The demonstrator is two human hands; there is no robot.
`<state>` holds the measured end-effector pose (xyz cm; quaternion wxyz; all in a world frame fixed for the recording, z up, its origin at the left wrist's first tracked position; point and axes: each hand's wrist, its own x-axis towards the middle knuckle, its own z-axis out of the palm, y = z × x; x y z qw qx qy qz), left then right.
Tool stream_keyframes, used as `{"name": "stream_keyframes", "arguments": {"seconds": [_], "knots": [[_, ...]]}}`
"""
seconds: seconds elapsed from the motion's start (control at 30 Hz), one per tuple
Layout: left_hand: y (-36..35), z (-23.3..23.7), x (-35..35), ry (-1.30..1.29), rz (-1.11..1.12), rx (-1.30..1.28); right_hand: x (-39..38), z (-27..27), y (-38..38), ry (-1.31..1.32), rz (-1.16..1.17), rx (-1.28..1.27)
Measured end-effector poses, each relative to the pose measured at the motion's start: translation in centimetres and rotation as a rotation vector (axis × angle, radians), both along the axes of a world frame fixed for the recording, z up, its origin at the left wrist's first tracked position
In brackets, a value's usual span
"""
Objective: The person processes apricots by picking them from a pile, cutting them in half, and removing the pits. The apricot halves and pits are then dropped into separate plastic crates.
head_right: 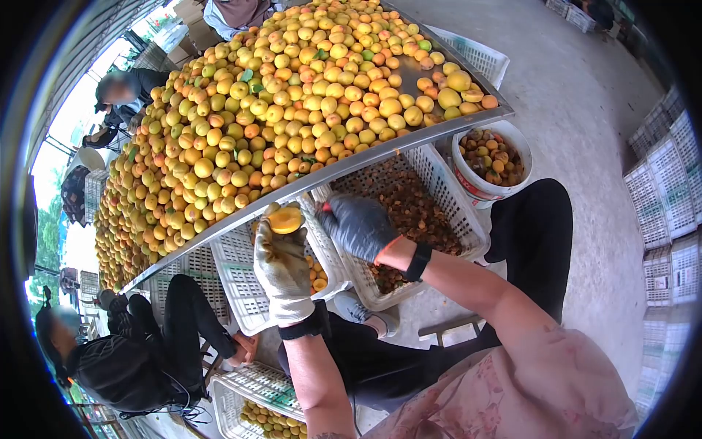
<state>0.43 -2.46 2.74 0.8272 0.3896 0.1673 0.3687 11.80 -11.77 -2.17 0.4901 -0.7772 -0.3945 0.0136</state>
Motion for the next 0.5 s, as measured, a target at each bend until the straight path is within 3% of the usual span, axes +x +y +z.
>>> {"name": "stream_keyframes", "arguments": {"seconds": [0.03, 0.07, 0.1, 0.13, 0.17, 0.2, 0.23, 0.3, 0.33, 0.4, 0.43, 0.47, 0.5], "knots": [[0.4, -0.2, -0.2, 0.037, 0.061, 0.083, 0.8, -1.5, 0.6, 0.304, 0.002, 0.04], [0.9, 0.2, -0.3, 0.074, 0.122, 0.165, 1.8, -1.7, 1.1, 0.47, 0.175, 0.261], [1.4, 1.1, -1.4, 0.439, 0.249, 0.509, 2.8, -2.0, 0.0, 0.933, 0.159, 0.277], [2.6, 0.8, -1.9, 0.648, 0.331, 0.571, 3.0, -0.3, -1.0, 1.398, 0.135, 0.284], [4.4, -1.4, -2.5, 0.884, 0.506, 0.745, 3.1, -0.9, -0.7, 1.372, 0.171, 0.473], [5.5, -3.3, -2.8, 1.117, 0.688, 0.917, 3.0, -0.6, -0.8, 1.372, 0.17, 0.472], [4.6, -2.2, -2.3, 1.116, 0.691, 0.917, 3.0, 0.1, -0.9, 1.421, 0.203, 0.548], [1.7, 1.0, -0.7, 0.698, 0.439, 0.551, 2.7, 1.6, -0.1, 1.45, 0.29, 0.679], [1.2, 0.5, -0.5, 0.633, 0.284, 0.632, 2.6, 1.7, -0.1, 1.449, 0.301, 0.677], [-1.4, -0.3, 2.0, 0.297, 0.074, 0.293, 2.4, 1.8, 0.0, 1.545, 0.621, 0.653], [-1.5, -2.4, 2.1, 0.356, 0.029, 0.424, 0.9, 1.7, 1.7, 1.147, 0.181, 0.382], [-3.1, -0.8, 2.5, 0.462, 0.11, 0.665, -0.2, 1.2, 3.4, 0.984, 0.196, 0.725], [-3.2, -1.1, 3.1, 0.472, 0.162, 0.693, -0.3, 2.6, 3.4, 1.263, 0.244, 0.753]]}}
